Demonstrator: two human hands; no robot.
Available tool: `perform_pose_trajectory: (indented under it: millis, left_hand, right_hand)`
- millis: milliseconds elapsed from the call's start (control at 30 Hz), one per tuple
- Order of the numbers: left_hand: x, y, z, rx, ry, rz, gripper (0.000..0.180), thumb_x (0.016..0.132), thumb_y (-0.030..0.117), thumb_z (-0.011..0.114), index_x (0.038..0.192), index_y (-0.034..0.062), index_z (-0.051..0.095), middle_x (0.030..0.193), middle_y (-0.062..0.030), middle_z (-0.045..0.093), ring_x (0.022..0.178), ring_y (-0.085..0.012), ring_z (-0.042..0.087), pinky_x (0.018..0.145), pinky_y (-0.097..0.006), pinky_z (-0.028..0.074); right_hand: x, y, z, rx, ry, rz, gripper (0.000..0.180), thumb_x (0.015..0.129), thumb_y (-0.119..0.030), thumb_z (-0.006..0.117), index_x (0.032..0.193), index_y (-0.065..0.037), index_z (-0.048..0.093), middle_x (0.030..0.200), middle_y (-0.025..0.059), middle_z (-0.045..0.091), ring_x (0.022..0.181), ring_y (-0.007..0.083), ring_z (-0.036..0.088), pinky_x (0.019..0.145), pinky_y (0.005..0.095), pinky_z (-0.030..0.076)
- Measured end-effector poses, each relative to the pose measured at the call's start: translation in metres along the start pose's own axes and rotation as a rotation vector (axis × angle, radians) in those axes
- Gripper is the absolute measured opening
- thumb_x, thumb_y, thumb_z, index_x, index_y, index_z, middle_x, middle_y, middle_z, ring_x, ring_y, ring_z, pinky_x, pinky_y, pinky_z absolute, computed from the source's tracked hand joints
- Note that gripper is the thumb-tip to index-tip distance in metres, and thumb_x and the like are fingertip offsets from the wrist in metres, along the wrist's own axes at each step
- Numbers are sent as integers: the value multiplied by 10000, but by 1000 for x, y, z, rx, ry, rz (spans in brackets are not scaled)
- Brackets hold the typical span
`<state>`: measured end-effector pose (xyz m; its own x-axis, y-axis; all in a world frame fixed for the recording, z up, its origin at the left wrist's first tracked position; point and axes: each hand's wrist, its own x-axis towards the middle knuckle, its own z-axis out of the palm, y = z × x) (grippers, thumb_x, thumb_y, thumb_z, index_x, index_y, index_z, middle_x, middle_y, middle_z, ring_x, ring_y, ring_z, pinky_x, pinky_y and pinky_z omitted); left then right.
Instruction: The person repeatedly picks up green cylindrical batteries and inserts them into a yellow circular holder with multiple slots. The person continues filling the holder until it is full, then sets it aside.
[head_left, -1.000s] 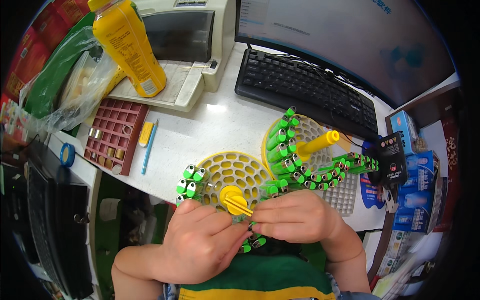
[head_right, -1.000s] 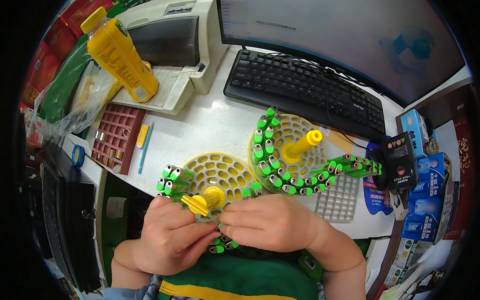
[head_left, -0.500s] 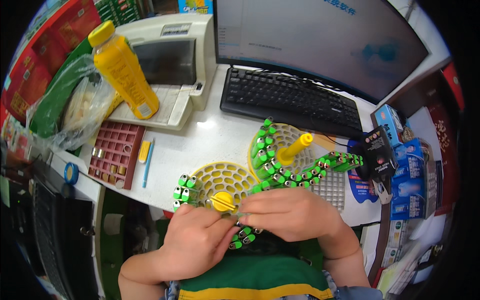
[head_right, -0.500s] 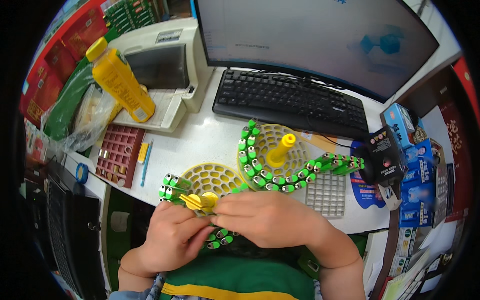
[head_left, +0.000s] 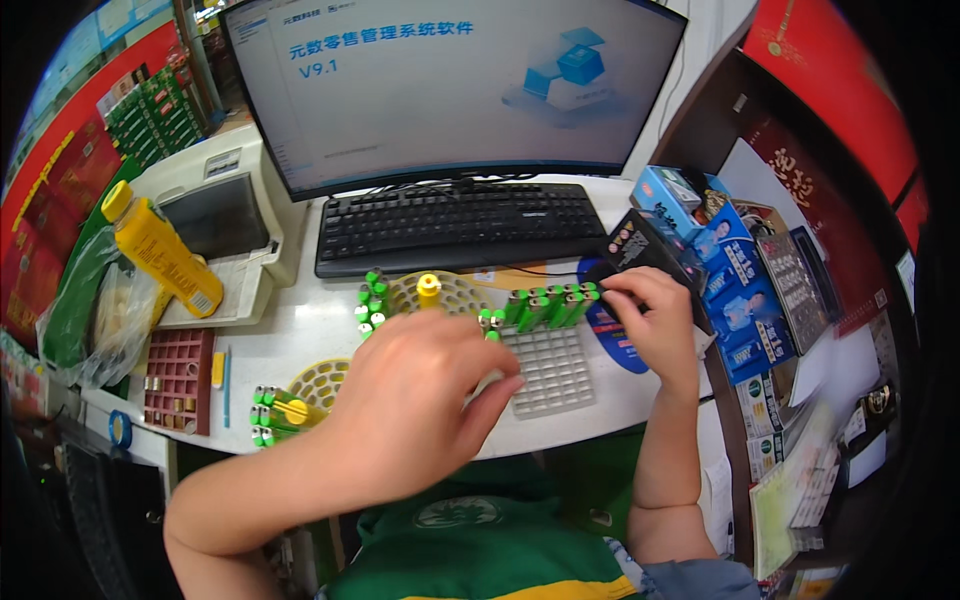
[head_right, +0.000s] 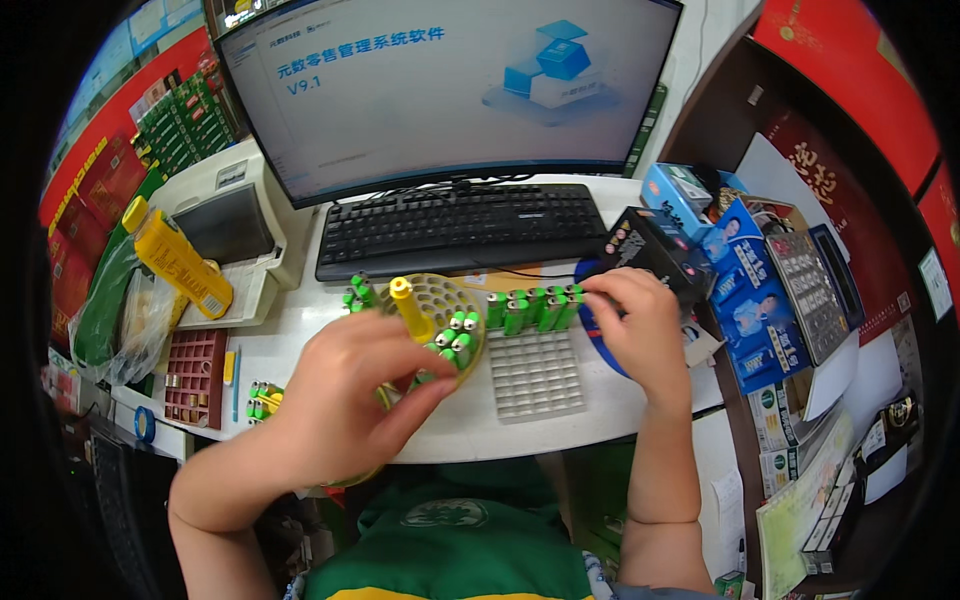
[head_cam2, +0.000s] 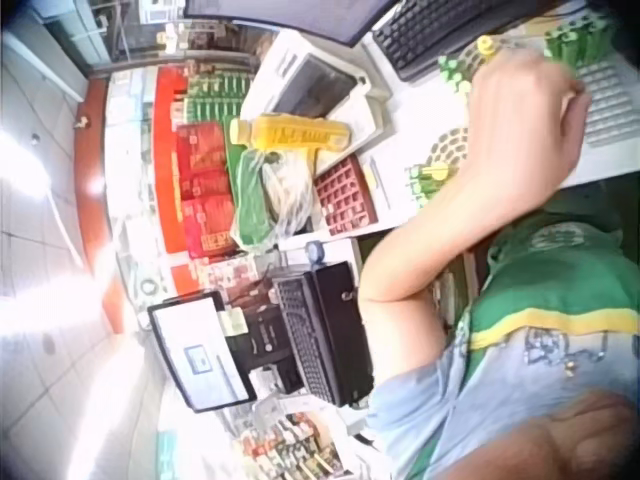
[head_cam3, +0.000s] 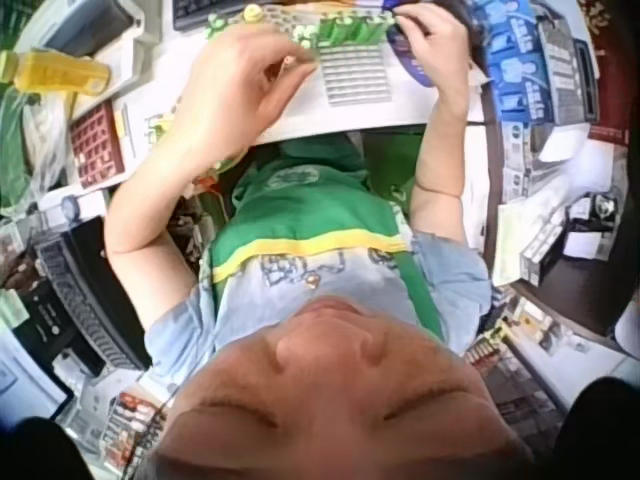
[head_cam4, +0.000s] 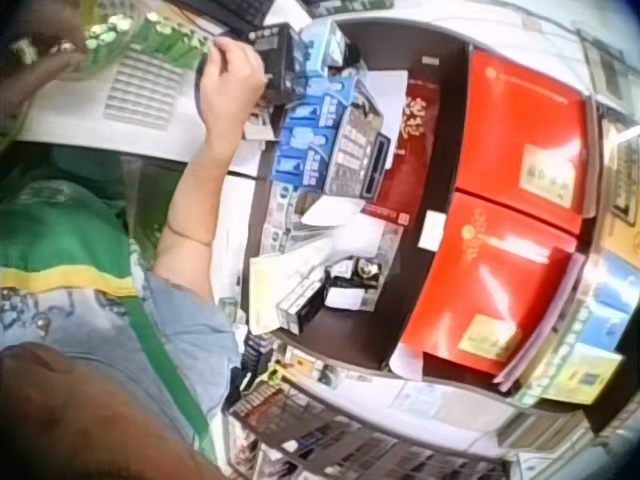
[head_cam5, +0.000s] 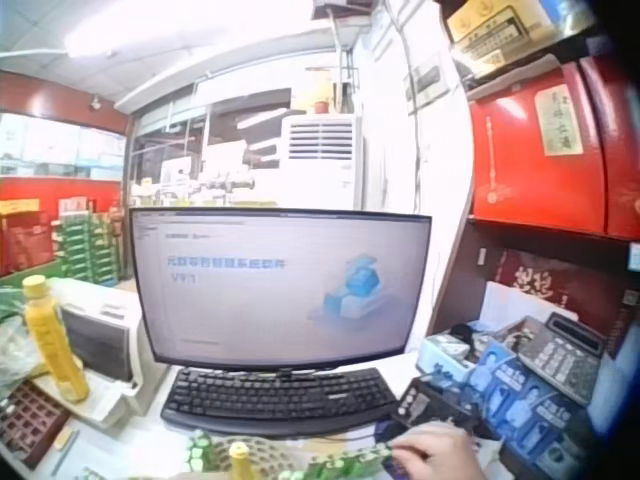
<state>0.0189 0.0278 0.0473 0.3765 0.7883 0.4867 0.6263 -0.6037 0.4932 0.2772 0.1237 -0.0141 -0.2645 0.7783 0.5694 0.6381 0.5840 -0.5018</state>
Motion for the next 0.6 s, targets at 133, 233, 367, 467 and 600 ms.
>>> perform_pose_trajectory:
  millis: [133,233,367,467,600]
  left_hand:
    - [46,-9,45,74,-106,-49,88,748,95,710,804,33,682,705,-111,609,697,-297,593,639,-405,469]
    - [70,-30,83,211,-179,-77,102,740,107,699,814,38,687,782,-121,643,765,-300,618,697,-413,492]
    - [89,-38,110,433,-365,-134,128,743,127,692,851,58,695,844,-121,661,847,-302,633,770,-409,499]
    - [92,-39,120,457,-382,-113,137,747,147,698,863,73,695,845,-115,663,867,-301,630,789,-412,488]
    - [92,-42,125,430,-367,-111,136,745,158,717,849,74,688,845,-104,663,860,-298,631,783,-410,488]
  right_hand:
    - [-1,17,10,-17,-123,-53,159,748,-88,726,880,-16,674,860,95,649,856,285,617,747,367,488]
    - [3,18,16,-82,-174,-94,152,737,-96,736,857,-44,659,849,73,597,882,266,584,762,375,479]
    - [6,20,18,-141,-234,-137,181,714,-95,750,831,-55,618,877,67,554,903,264,560,775,385,484]
    - [9,25,20,-147,-265,-153,223,706,-86,750,842,-46,577,898,75,529,917,272,546,776,395,482]
    - [11,28,20,-135,-289,-180,217,707,-83,746,834,-40,575,894,82,532,917,280,545,780,398,478]
